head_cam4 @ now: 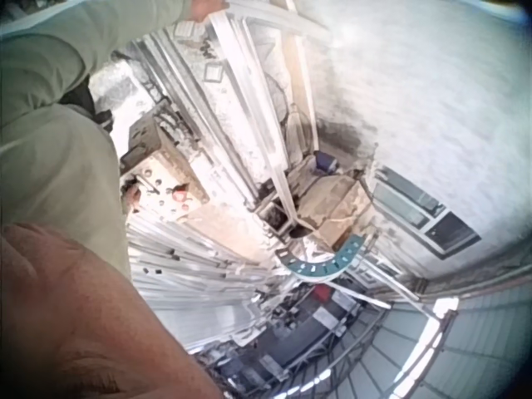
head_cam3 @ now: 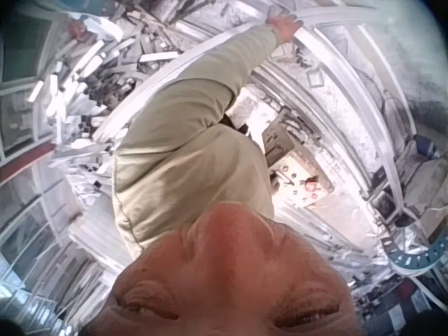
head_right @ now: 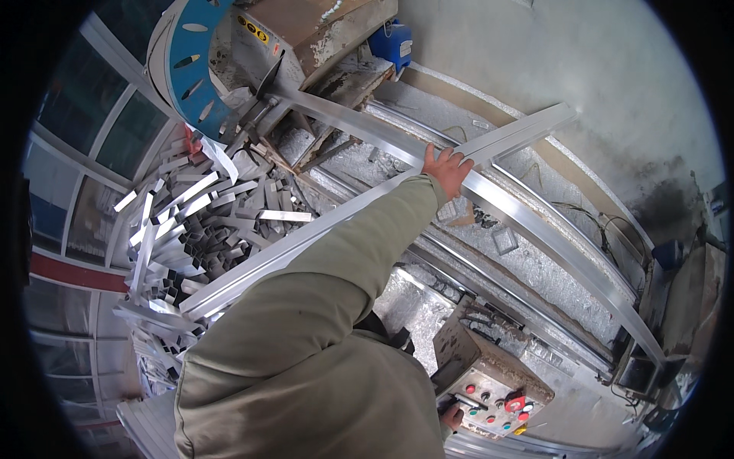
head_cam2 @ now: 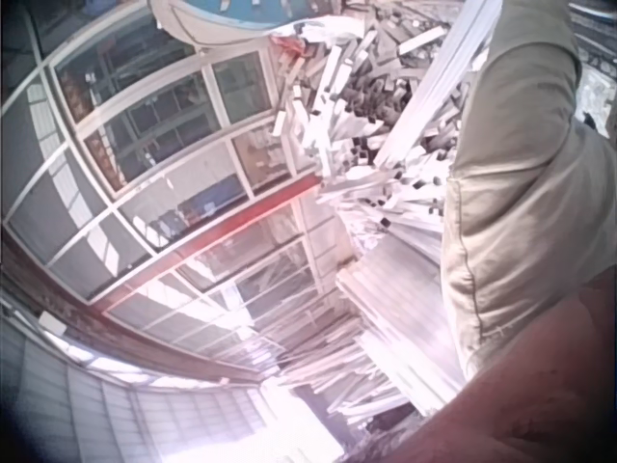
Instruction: The person selects aluminum profiles from a pile, marks them with a marker, and cuts them using a miter saw. They measure lengths with a tape measure, consult a paper list, and stack the cut pieces.
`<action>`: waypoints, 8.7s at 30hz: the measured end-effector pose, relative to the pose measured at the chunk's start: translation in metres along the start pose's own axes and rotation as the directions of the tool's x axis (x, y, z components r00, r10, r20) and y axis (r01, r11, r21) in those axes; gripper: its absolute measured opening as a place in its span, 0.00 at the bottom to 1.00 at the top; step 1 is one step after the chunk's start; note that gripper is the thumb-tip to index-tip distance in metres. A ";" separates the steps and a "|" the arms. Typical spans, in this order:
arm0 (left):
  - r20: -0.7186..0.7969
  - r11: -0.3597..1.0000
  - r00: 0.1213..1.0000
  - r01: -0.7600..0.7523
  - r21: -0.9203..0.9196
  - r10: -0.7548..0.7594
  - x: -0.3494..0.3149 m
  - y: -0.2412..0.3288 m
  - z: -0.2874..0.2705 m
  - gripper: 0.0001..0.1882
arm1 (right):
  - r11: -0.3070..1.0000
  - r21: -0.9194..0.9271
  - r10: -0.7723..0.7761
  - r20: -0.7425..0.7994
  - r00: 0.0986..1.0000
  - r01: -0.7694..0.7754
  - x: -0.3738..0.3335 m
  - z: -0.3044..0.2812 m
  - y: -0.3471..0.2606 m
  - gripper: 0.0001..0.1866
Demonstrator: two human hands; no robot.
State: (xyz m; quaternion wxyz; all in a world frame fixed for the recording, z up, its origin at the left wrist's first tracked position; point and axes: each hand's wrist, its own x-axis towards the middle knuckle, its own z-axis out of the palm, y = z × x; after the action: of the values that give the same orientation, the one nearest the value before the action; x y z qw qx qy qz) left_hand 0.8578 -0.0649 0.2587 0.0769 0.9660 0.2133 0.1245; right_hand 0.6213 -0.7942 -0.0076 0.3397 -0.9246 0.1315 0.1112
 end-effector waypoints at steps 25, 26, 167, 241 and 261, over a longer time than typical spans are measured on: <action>0.192 0.971 0.979 -0.107 0.213 0.066 0.003 0.030 -0.010 0.54 | 0.873 -0.433 -0.233 0.039 0.972 0.226 -0.058 -0.039 -0.123 0.18; 0.191 0.971 0.979 -0.108 0.215 0.066 0.003 0.029 -0.011 0.54 | 0.924 -0.350 -0.175 -0.023 0.984 0.156 -0.063 -0.037 -0.124 0.22; 0.462 0.068 0.760 0.488 -0.870 0.458 -0.295 0.065 -0.176 0.27 | 0.588 0.771 -0.762 0.423 0.490 0.247 -0.110 -0.067 -0.498 0.37; 0.577 0.655 0.733 0.243 -0.716 0.360 -0.366 0.094 -0.069 0.20 | 0.863 -0.236 -0.400 0.220 0.889 0.447 -0.078 -0.523 -0.349 0.18; 0.494 0.495 0.333 0.087 -0.864 0.803 -0.418 0.577 -0.017 0.19 | 0.585 -0.293 -0.737 0.196 0.647 0.756 0.194 -0.614 -0.215 0.20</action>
State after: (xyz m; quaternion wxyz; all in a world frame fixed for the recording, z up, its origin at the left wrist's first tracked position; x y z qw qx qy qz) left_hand 0.7125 -0.7614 0.3041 0.5475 0.7560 -0.1950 -0.3011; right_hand 0.9435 -1.0727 0.5206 0.1883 -0.9353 -0.2996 0.0045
